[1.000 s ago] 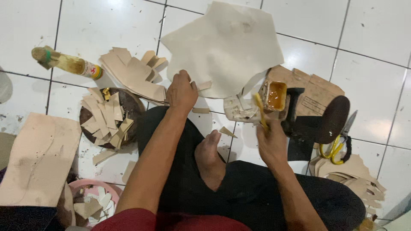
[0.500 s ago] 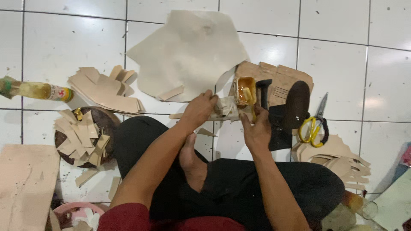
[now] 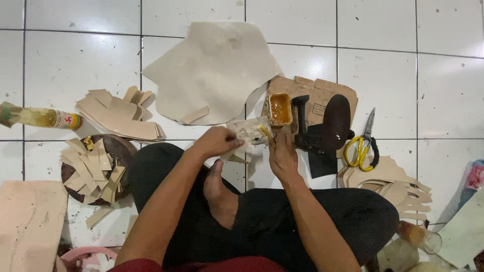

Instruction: The person sits on the floor and applies glue to small, cut leather pieces using a yellow brush. They repeatedly dip the brush into a container of glue, apply it to the edges of the leather pieces, and place them onto a larger sheet of material.

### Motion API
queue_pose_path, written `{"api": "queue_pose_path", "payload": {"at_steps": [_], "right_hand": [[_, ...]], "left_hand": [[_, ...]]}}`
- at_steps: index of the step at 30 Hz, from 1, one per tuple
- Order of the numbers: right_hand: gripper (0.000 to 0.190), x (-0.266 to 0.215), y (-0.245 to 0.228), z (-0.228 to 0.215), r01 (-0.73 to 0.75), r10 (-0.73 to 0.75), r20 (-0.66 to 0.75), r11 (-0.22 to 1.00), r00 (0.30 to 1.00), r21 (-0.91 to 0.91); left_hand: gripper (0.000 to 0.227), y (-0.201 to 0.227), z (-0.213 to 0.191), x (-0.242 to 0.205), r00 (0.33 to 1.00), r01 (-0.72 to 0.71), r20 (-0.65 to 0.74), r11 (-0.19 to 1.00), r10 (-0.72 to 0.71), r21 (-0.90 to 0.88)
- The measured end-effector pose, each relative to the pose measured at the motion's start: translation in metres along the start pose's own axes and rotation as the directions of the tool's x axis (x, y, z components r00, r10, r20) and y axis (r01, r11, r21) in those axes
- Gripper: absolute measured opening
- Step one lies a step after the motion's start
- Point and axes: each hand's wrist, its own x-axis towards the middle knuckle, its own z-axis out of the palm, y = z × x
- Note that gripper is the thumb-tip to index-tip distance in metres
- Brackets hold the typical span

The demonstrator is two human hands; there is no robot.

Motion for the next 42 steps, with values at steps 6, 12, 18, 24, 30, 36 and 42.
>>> {"api": "queue_pose_path", "payload": {"at_steps": [6, 12, 18, 24, 30, 36, 42], "right_hand": [[0.032, 0.012, 0.029, 0.026, 0.126, -0.121, -0.154, 0.992, 0.981, 0.017], [0.029, 0.002, 0.036, 0.020, 0.150, -0.144, -0.048, 0.973, 0.988, 0.174], [0.019, 0.052, 0.141, 0.068, 0.178, -0.250, -0.289, 0.951, 0.924, -0.252], [0.043, 0.052, 0.136, 0.057, 0.137, -0.163, -0.237, 0.983, 0.958, -0.119], [0.027, 0.063, 0.157, 0.069, 0.270, -0.387, -0.374, 0.905, 0.843, -0.328], [0.014, 0.031, 0.110, 0.030, 0.351, -0.450, -0.378, 0.886, 0.809, -0.303], [0.032, -0.020, 0.120, -0.024, 0.125, -0.477, -0.675, 0.856, 0.563, -0.502]], "left_hand": [[0.036, -0.002, 0.010, -0.008, 0.987, 0.013, -0.158, 0.999, -0.006, 0.045], [0.034, -0.039, 0.051, 0.036, 0.994, 0.019, -0.109, 0.936, 0.020, 0.350], [0.028, -0.057, 0.067, 0.047, 0.963, -0.081, -0.187, 0.869, 0.195, 0.488], [0.026, -0.051, 0.059, 0.037, 0.958, -0.127, -0.178, 0.888, 0.225, 0.442], [0.026, -0.050, 0.059, 0.039, 0.961, -0.098, -0.173, 0.846, 0.218, 0.525], [0.025, -0.025, 0.045, 0.025, 0.964, -0.117, -0.145, 0.847, 0.222, 0.519], [0.029, -0.038, 0.053, 0.036, 0.969, -0.120, -0.121, 0.842, 0.214, 0.525]]}}
